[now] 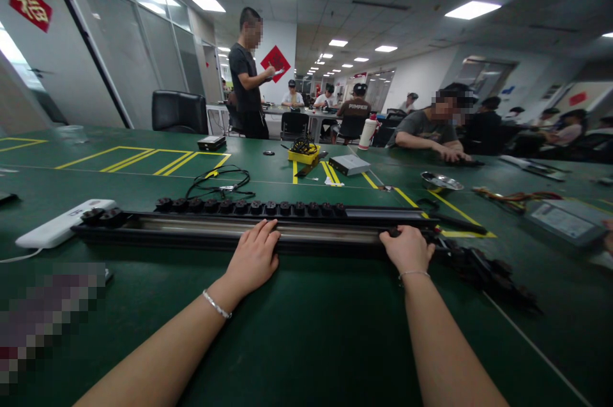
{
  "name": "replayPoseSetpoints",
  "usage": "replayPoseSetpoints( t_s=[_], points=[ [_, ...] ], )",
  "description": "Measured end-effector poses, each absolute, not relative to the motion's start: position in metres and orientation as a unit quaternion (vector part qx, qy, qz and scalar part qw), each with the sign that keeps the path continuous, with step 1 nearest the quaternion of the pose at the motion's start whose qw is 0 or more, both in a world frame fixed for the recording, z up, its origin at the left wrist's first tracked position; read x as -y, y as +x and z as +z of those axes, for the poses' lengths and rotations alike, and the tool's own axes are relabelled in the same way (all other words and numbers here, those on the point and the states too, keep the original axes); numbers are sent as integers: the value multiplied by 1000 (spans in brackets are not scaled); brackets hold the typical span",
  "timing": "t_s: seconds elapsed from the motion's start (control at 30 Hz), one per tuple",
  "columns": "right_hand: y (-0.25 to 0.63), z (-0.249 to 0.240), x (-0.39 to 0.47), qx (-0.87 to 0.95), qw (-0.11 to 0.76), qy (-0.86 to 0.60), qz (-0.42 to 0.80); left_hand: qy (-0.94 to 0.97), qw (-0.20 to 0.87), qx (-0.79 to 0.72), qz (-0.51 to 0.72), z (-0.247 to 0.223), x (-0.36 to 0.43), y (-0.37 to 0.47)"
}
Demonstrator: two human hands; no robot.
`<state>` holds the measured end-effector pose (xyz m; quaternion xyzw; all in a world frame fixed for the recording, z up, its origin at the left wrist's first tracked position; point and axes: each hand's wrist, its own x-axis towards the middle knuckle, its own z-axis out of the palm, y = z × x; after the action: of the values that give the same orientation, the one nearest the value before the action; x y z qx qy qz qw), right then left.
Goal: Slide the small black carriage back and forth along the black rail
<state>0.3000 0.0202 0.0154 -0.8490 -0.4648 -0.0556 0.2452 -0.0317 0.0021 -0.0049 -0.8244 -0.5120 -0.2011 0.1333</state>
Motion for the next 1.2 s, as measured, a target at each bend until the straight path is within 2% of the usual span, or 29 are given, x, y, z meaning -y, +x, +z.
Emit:
replayPoseSetpoints(
  t_s=[1.2],
  points=[
    [305,12,-19,454,260,-848,-88,-825,131,511,-202,-4,-2,-32]
  ],
)
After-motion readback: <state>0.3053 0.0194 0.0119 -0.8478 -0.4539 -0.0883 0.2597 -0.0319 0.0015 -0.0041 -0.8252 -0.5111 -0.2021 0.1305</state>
